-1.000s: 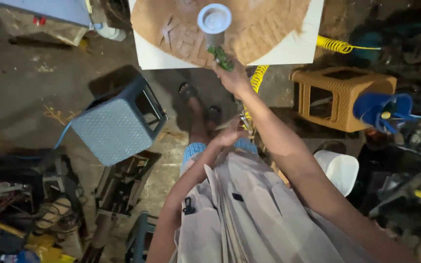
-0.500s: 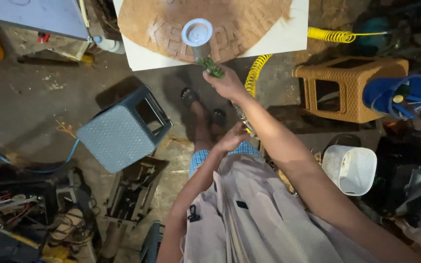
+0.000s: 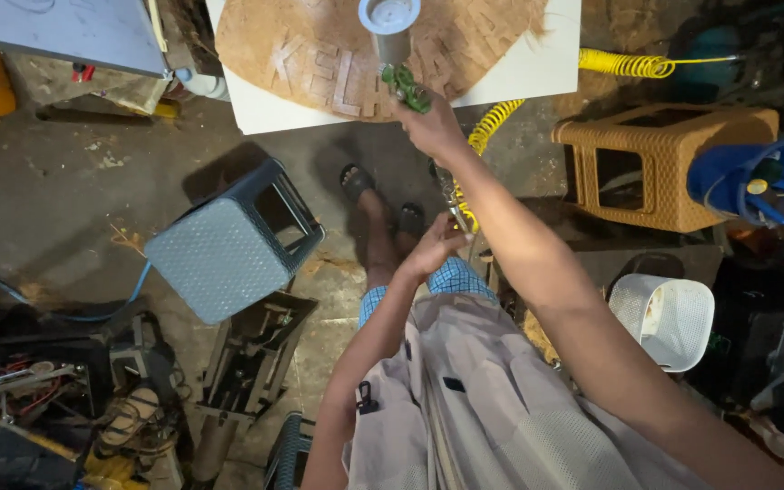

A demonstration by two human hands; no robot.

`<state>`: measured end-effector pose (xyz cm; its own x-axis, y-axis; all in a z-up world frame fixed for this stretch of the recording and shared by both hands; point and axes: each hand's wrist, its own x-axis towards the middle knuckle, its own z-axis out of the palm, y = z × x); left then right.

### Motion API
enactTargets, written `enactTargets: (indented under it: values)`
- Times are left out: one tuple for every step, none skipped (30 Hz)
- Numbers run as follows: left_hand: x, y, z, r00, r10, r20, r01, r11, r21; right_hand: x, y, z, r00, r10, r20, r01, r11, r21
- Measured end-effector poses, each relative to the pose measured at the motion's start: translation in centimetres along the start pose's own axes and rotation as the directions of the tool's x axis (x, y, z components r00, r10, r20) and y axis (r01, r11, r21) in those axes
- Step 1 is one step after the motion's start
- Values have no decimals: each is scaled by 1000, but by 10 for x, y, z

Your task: Applying a finish to a decorative coconut leaf sign using a spray gun and then drying it with a heat gun.

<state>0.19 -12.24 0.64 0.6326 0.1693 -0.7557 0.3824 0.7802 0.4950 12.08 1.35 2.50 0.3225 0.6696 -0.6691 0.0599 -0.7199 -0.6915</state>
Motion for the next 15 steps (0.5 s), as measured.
enactTargets:
  values:
    - [1,-1,1,1000,-1,2,1,1000,2,-1,1,-1,1000,1,-3,-1,1000,1]
    - [2,-2,3,999,34,2,-34,999,-3,-3,2,-2,1000,-8,-2,8,1000,30]
    - [2,-3,4,998,68,-1,-68,998,-9,-4,3,-1,1000,-16,1,16,998,58]
    - [30,-41,1,998,66,-1,-66,998,-8,-14,0,-2,1000,-15,0,15,998,59]
    - [58,-79,-2,980,200,17,-197,974,-108,-24,-3,-3,998,-51,-26,54,991,125]
    - [86,-118,-5,944,330,22,-319,925,-209,-33,-6,-4,995,-85,-55,94,978,188]
    - [76,-110,-2,944,328,28,-315,926,-206,-29,8,-5,995,-83,-61,93,977,191]
    - [66,-102,2,959,281,43,-275,956,-104,-24,22,-7,998,-60,-18,61,994,85]
    - [56,-94,6,971,233,49,-233,972,-1,-19,35,-8,999,-32,26,33,999,-24]
    - [48,-77,8,971,231,52,-232,973,1,-17,44,-9,999,-31,23,32,999,-21]
    - [39,-61,11,994,108,29,-112,948,298,-16,52,-9,998,-21,54,22,1000,-16]
    - [31,-45,14,1000,-3,-31,20,826,563,-14,61,-9,996,-12,85,13,1000,-10]
    - [33,-45,15,1000,-4,-27,18,824,566,-15,59,-12,997,-11,81,12,1000,-9]
    - [36,-45,15,999,-12,-30,27,812,583,-16,58,-16,996,5,87,-2,999,-41]
    - [37,-47,16,999,-22,-35,39,798,601,-17,56,-18,995,23,94,-16,997,-72]
